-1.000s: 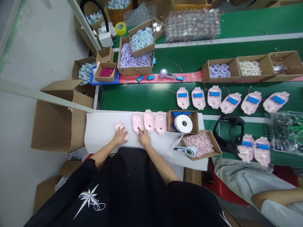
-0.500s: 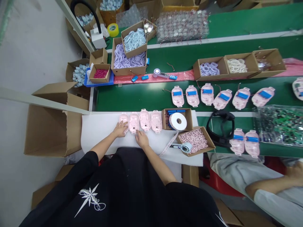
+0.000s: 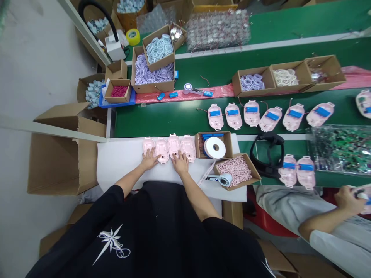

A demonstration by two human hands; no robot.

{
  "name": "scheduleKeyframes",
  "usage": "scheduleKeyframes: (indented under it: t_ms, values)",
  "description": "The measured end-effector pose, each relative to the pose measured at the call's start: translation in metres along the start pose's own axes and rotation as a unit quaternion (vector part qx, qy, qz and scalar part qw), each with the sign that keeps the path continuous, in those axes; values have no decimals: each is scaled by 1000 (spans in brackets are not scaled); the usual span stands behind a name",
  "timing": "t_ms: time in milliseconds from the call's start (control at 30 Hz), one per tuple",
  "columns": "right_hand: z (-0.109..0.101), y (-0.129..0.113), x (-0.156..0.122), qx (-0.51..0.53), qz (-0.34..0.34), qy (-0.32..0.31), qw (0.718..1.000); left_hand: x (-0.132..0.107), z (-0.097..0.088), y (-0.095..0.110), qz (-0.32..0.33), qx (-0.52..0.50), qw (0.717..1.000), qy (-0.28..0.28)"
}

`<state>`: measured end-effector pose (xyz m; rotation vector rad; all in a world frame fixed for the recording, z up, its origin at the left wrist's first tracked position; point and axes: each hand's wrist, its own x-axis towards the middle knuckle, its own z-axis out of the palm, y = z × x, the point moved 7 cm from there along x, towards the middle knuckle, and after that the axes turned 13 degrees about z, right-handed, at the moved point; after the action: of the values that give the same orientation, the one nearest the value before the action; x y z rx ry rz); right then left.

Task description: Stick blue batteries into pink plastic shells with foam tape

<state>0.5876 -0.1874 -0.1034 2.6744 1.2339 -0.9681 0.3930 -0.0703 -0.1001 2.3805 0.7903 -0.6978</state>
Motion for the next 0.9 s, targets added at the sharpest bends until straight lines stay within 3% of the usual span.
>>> scheduleKeyframes:
  t_ms: [433,633,733,800,833,900]
  values:
    - [-5,-3,17,38,26,-17,999,19,-13,-14,4,-10,1000,0]
    - [-4,-2,6,-5,-4,-3,1000,17,-14,-5,10,-12,1000,14]
    - [7,3,-11,-21,-5,-3,1000,-4,-13,-2,11,-8,999,51]
    - [14,12,-24,-14,4,11,1000,-33,-12,-14,-15,1,994,110]
    - [18,19,-31,-8,3,24,1000,-53,-9,-28,-58,3,988,142]
    - [25,34,-47,-1,-9,47,999,-101,5,-69,-212,-12,960,183]
